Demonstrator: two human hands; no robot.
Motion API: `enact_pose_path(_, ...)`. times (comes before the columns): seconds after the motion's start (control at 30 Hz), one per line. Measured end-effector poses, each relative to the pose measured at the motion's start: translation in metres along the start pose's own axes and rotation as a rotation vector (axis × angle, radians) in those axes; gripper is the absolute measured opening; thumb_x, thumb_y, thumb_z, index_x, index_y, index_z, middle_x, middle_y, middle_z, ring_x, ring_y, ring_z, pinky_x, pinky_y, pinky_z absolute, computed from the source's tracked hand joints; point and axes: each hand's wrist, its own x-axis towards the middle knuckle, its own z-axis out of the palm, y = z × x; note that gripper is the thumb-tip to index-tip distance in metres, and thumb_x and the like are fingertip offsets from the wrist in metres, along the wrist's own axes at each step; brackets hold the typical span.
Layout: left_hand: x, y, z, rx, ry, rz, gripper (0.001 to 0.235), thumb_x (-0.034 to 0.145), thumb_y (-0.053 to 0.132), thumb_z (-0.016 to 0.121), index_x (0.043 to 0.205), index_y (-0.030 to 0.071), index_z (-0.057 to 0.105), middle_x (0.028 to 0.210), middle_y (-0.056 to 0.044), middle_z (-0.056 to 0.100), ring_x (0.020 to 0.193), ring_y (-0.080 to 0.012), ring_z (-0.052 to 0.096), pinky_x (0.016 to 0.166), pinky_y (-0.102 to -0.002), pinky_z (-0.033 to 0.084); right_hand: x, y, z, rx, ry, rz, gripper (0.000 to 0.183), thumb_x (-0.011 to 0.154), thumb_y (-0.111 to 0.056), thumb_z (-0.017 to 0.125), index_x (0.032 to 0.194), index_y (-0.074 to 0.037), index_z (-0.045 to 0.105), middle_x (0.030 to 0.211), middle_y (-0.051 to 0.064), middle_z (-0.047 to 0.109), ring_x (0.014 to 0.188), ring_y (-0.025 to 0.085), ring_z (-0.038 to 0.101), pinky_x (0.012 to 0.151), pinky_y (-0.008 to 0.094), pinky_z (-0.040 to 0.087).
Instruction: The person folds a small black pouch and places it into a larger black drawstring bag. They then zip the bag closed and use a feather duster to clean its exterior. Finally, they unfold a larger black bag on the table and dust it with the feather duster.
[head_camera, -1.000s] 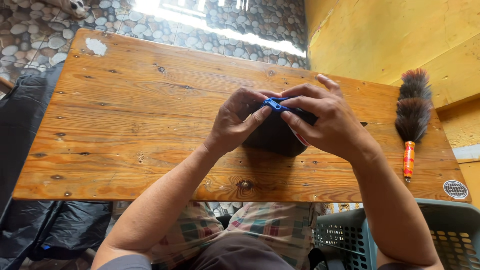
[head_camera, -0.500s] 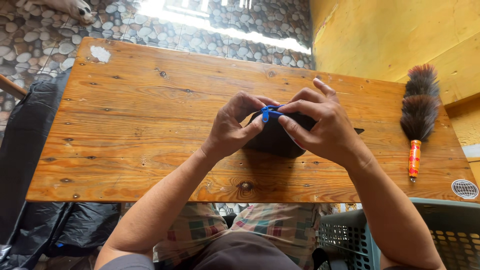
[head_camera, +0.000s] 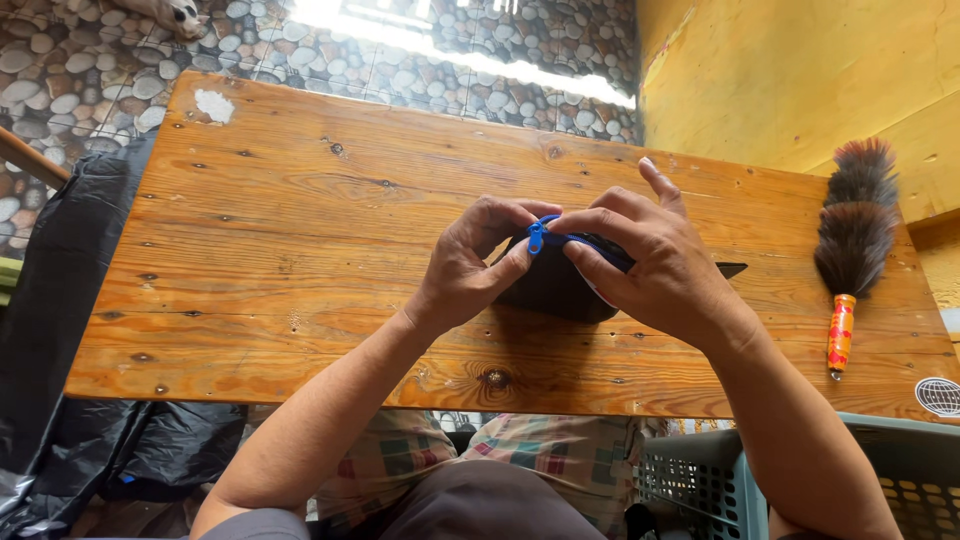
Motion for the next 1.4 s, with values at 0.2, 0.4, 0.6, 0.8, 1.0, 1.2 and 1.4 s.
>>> enact_pose_path(0.2,-0.002,-0.004,0.002,0.043,0.026,-0.042,0.033,0.099,0.014,0.068,0.13,0.007,0.057,0.132,-0.012,0.066,0.126,-0.0209,0.064,0.113,-0.032,0.052,0.002,0.005,-0.004,-0.003,-0.06,-0.05,0.025,0.098,-0.028,0.069,0.121,-0.021,0.071,0.109,0.003,0.068,0.102,0.02,0.067,0.126,0.062,0.017)
enact_pose_path(0.4,-0.003,-0.009,0.001,-0.022,-0.019,-0.04,0.028,0.102,0.013,0.068,0.129,0.008,0.063,0.134,-0.013,0.066,0.13,-0.0224,0.062,0.117,-0.033,0.051,0.008,0.007,-0.008,-0.002,-0.164,-0.031,0.023,0.095,-0.031,0.071,0.116,-0.022,0.074,0.114,0.002,0.067,0.107,0.02,0.065,0.122,0.062,0.019)
enact_pose_path(0.6,-0.002,-0.013,0.003,-0.204,0.04,-0.078,0.027,0.098,0.008,0.071,0.125,0.006,0.068,0.135,-0.018,0.066,0.131,-0.0251,0.063,0.115,-0.032,0.053,0.013,0.006,-0.009,0.012,-0.201,-0.049,0.019,0.099,-0.028,0.065,0.114,-0.02,0.074,0.115,0.004,0.065,0.108,0.022,0.064,0.12,0.061,0.022)
enact_pose_path(0.8,0.001,-0.018,0.006,-0.289,0.111,-0.116,0.02,0.094,0.008,0.076,0.114,0.008,0.074,0.126,-0.015,0.071,0.123,-0.0226,0.066,0.112,-0.032,0.053,0.016,-0.003,-0.005,0.042,-0.103,0.014,0.01,0.098,-0.023,0.067,0.102,-0.013,0.068,0.1,0.001,0.07,0.096,0.017,0.068,0.125,0.059,0.019)
enact_pose_path(1.0,0.001,-0.021,0.008,-0.338,0.159,-0.123,0.019,0.093,0.009,0.076,0.112,0.006,0.074,0.123,-0.015,0.072,0.12,-0.0229,0.068,0.112,-0.032,0.053,0.015,-0.018,0.005,-0.182,0.032,-0.001,0.03,0.092,-0.025,0.074,0.114,-0.011,0.06,0.112,0.008,0.064,0.108,0.029,0.063,0.126,0.065,0.014)
enact_pose_path(1.2,-0.001,-0.031,0.01,-0.369,0.201,-0.125,0.019,0.09,0.001,0.077,0.108,0.005,0.074,0.121,-0.014,0.071,0.116,-0.0222,0.069,0.105,-0.03,0.058,0.019,-0.034,0.016,-0.431,0.172,-0.165,0.036,0.089,-0.042,0.084,0.111,-0.016,0.071,0.099,0.006,0.06,0.094,0.027,0.06,0.116,0.054,0.026)
enact_pose_path(1.4,-0.001,-0.035,0.009,-0.431,0.184,-0.089,0.022,0.093,0.01,0.076,0.112,0.001,0.073,0.126,-0.019,0.07,0.122,-0.0273,0.066,0.109,-0.037,0.058,0.022,-0.055,0.028,-0.414,0.238,-0.074,0.019,0.094,-0.027,0.078,0.096,-0.011,0.067,0.082,0.004,0.064,0.077,0.028,0.061,0.1,0.046,0.033)
